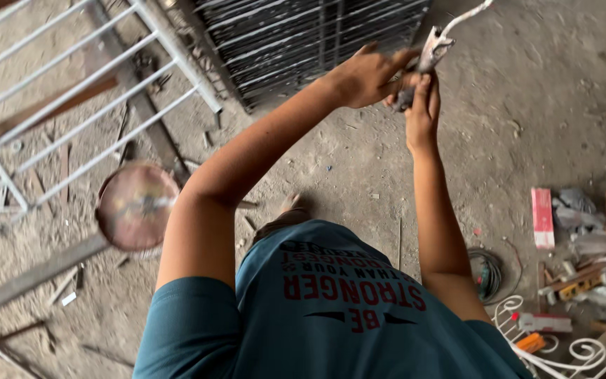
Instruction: The person walks through a workshop, picks up a paint roller, dips it into a paint bucket, and applies white paint to stacked metal frames. The person uses the roller to cover the bars of the frames while standing.
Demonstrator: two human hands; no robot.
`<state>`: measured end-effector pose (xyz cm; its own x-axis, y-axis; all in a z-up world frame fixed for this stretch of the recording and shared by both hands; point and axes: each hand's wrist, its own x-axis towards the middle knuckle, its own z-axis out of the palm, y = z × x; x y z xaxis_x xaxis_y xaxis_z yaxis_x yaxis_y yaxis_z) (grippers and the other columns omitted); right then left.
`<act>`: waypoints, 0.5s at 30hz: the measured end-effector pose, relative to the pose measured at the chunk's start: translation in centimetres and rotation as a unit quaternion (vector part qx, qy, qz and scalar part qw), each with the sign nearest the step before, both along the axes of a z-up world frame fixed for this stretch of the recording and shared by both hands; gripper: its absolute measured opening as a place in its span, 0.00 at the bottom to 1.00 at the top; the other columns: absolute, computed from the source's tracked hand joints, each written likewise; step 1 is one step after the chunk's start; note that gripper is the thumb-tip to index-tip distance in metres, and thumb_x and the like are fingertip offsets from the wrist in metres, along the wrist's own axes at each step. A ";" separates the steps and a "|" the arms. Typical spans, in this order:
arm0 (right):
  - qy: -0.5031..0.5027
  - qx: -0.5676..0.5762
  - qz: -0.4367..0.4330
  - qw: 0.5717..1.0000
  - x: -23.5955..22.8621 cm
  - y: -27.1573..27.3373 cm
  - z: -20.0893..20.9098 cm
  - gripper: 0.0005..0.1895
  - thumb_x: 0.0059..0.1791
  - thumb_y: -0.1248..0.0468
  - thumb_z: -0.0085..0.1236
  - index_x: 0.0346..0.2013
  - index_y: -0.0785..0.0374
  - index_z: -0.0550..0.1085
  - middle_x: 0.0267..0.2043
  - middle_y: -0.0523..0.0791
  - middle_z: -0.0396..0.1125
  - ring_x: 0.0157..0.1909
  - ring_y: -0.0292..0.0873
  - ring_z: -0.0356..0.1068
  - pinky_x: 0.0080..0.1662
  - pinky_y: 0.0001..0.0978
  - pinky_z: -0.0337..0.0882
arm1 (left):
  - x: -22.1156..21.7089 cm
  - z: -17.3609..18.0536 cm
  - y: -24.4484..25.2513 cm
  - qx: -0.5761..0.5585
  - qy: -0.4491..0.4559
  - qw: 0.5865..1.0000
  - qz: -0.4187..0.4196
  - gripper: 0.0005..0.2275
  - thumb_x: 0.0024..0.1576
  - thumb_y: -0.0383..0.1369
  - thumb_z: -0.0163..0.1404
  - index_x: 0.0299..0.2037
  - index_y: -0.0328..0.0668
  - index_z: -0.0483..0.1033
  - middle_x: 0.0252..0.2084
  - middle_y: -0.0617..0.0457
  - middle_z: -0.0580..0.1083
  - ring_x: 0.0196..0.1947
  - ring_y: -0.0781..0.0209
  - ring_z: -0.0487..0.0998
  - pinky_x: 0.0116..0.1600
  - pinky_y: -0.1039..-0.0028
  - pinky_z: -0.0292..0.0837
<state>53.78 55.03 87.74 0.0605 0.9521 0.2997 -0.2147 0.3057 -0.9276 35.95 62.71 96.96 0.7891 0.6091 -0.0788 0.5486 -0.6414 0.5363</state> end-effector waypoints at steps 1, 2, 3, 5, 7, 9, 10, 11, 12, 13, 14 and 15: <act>-0.009 -0.005 -0.015 1.000 1.2 0.1 -0.7 0.24 0.63 0.44 0.38 0.60 0.61 0.64 0.42 0.39 0.63 0.38 0.35 0.66 0.43 0.30 0.73 | 0.9 -0.6 1.0 -0.013 0.066 0.997 -0.025 0.35 0.63 0.58 0.29 0.75 0.45 0.48 0.56 0.45 0.76 0.66 0.52 0.71 0.75 0.44 0.40; -0.019 -0.014 -0.040 0.999 2.3 0.1 -1.5 0.24 0.63 0.44 0.38 0.59 0.62 0.64 0.41 0.40 0.64 0.37 0.35 0.66 0.42 0.30 0.72 | 1.7 -1.6 2.3 -0.026 0.132 0.990 -0.049 0.37 0.60 0.61 0.29 0.74 0.46 0.48 0.64 0.42 0.68 0.66 0.44 0.66 0.71 0.43 0.42; -0.031 -0.022 -0.059 0.998 3.8 0.6 -2.2 0.25 0.63 0.44 0.39 0.58 0.62 0.65 0.40 0.40 0.65 0.36 0.36 0.66 0.41 0.30 0.72 | 2.2 -3.0 3.8 -0.029 0.186 0.979 -0.075 0.38 0.61 0.64 0.29 0.72 0.41 0.55 0.66 0.40 0.67 0.67 0.43 0.66 0.70 0.46 0.51; -0.051 -0.026 -0.090 0.994 6.5 1.8 -3.7 0.25 0.63 0.43 0.39 0.56 0.63 0.66 0.38 0.41 0.65 0.34 0.36 0.66 0.39 0.30 0.71 | 3.2 -6.7 7.8 -0.069 0.310 0.943 -0.097 0.40 0.63 0.67 0.28 0.70 0.41 0.64 0.66 0.39 0.70 0.66 0.43 0.72 0.71 0.49 0.59; -0.063 -0.019 -0.110 0.992 9.2 3.4 -4.9 0.26 0.62 0.43 0.39 0.55 0.64 0.66 0.38 0.41 0.65 0.33 0.36 0.66 0.37 0.30 0.69 | 3.1 -11.4 12.7 -0.098 0.342 0.931 -0.081 0.38 0.62 0.66 0.28 0.69 0.45 0.66 0.66 0.42 0.72 0.65 0.44 0.73 0.72 0.50 0.59; -0.067 -0.031 -0.121 0.990 12.2 5.9 -5.4 0.27 0.62 0.42 0.38 0.55 0.64 0.67 0.39 0.41 0.64 0.33 0.36 0.65 0.37 0.29 0.67 | 1.9 -16.7 17.5 -0.079 0.269 0.958 -0.054 0.36 0.61 0.64 0.33 0.67 0.45 0.67 0.69 0.45 0.66 0.69 0.43 0.64 0.69 0.50 0.59; -0.069 -0.038 -0.125 0.989 13.1 7.2 -5.8 0.28 0.62 0.42 0.38 0.55 0.64 0.67 0.39 0.41 0.64 0.33 0.35 0.64 0.36 0.28 0.66 | 0.8 -19.5 19.6 -0.090 0.215 0.972 -0.018 0.35 0.61 0.64 0.34 0.68 0.45 0.67 0.68 0.44 0.67 0.67 0.43 0.67 0.68 0.50 0.61; -0.055 -0.036 -0.114 0.991 14.2 8.5 -5.9 0.27 0.62 0.41 0.39 0.56 0.63 0.67 0.41 0.41 0.64 0.33 0.35 0.63 0.36 0.28 0.65 | -0.2 -22.0 21.7 -0.099 0.157 0.982 0.018 0.35 0.60 0.63 0.35 0.68 0.46 0.67 0.66 0.43 0.69 0.66 0.43 0.69 0.67 0.51 0.64; -0.041 -0.034 -0.103 0.993 15.2 9.6 -5.8 0.27 0.62 0.41 0.40 0.57 0.63 0.67 0.42 0.42 0.64 0.33 0.35 0.61 0.36 0.28 0.63 | -1.4 -24.3 23.4 -0.106 0.099 0.988 0.055 0.34 0.60 0.62 0.36 0.68 0.46 0.66 0.65 0.43 0.71 0.65 0.43 0.72 0.66 0.52 0.66; -0.041 -0.039 -0.100 0.993 15.9 11.2 -5.5 0.27 0.62 0.41 0.40 0.56 0.63 0.67 0.42 0.42 0.64 0.32 0.35 0.62 0.35 0.28 0.63 | -2.9 -26.4 24.5 -0.071 0.041 0.992 0.100 0.33 0.60 0.60 0.38 0.68 0.46 0.65 0.66 0.41 0.68 0.63 0.38 0.69 0.64 0.49 0.64; -0.041 -0.044 -0.097 0.993 16.7 12.8 -5.1 0.27 0.62 0.41 0.40 0.55 0.63 0.67 0.41 0.42 0.64 0.32 0.35 0.62 0.35 0.28 0.63 | -4.5 -28.0 25.6 -0.035 -0.016 0.989 0.145 0.31 0.61 0.58 0.40 0.68 0.46 0.63 0.67 0.39 0.64 0.62 0.33 0.65 0.61 0.47 0.61; -0.041 -0.060 -0.096 0.993 17.6 13.4 -4.7 0.27 0.61 0.41 0.40 0.54 0.64 0.68 0.41 0.42 0.64 0.31 0.35 0.62 0.34 0.28 0.63 | -6.3 -30.0 25.4 -0.129 0.013 0.955 0.267 0.29 0.62 0.56 0.46 0.64 0.43 0.71 0.64 0.34 0.70 0.65 0.36 0.69 0.66 0.55 0.67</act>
